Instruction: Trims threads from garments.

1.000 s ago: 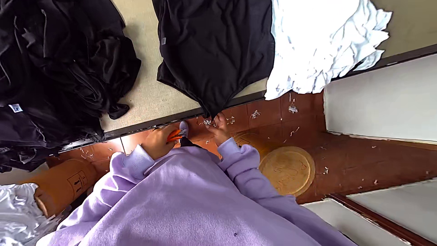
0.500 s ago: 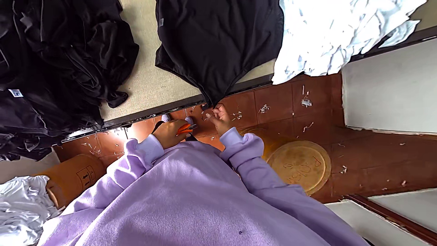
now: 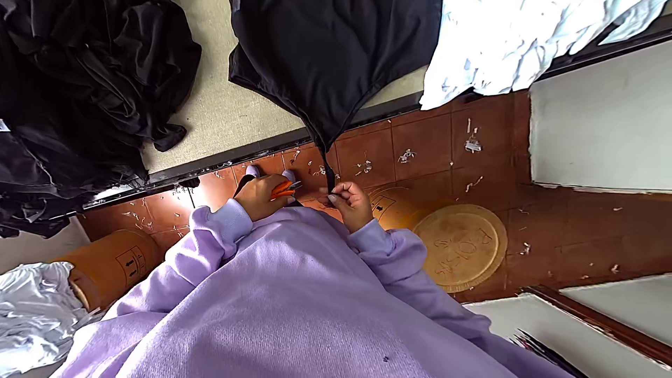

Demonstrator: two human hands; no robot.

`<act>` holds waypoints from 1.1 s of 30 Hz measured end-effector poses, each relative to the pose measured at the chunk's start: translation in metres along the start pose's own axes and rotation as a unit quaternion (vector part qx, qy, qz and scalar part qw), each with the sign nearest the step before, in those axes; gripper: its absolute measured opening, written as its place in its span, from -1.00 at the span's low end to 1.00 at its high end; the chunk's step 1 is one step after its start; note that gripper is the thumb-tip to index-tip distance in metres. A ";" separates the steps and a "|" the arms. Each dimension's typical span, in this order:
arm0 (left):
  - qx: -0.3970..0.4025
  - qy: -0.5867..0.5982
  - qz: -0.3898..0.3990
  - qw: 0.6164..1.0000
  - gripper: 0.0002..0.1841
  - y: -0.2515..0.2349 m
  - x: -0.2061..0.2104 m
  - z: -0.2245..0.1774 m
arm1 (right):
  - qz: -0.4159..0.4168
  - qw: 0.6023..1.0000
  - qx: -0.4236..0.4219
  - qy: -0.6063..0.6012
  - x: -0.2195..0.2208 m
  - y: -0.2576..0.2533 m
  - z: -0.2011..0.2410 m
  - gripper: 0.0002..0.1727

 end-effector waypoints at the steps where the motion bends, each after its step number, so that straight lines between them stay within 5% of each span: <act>1: 0.011 0.000 -0.005 1.000 -0.54 0.000 0.000 -0.003 | 0.010 1.000 -0.026 0.004 0.001 0.004 0.011 -0.80; 13: 0.176 0.002 0.001 0.984 -0.53 0.010 0.001 -0.069 | 0.125 0.990 -0.063 -0.037 0.035 0.021 0.071 -0.51; 33: 0.219 -0.047 -0.060 0.973 -0.56 0.006 -0.002 -0.087 | 0.165 0.983 -0.059 -0.049 0.044 0.015 0.077 -0.49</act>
Point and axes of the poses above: each hand's wrist, its own y-axis away from the middle knuckle, its own x-axis out of the palm, z = x × y, the point moved 10 cm from there along -y, towards the middle knuckle, and after that the axes turned 6 degrees about -y, right-handed, at the moved point
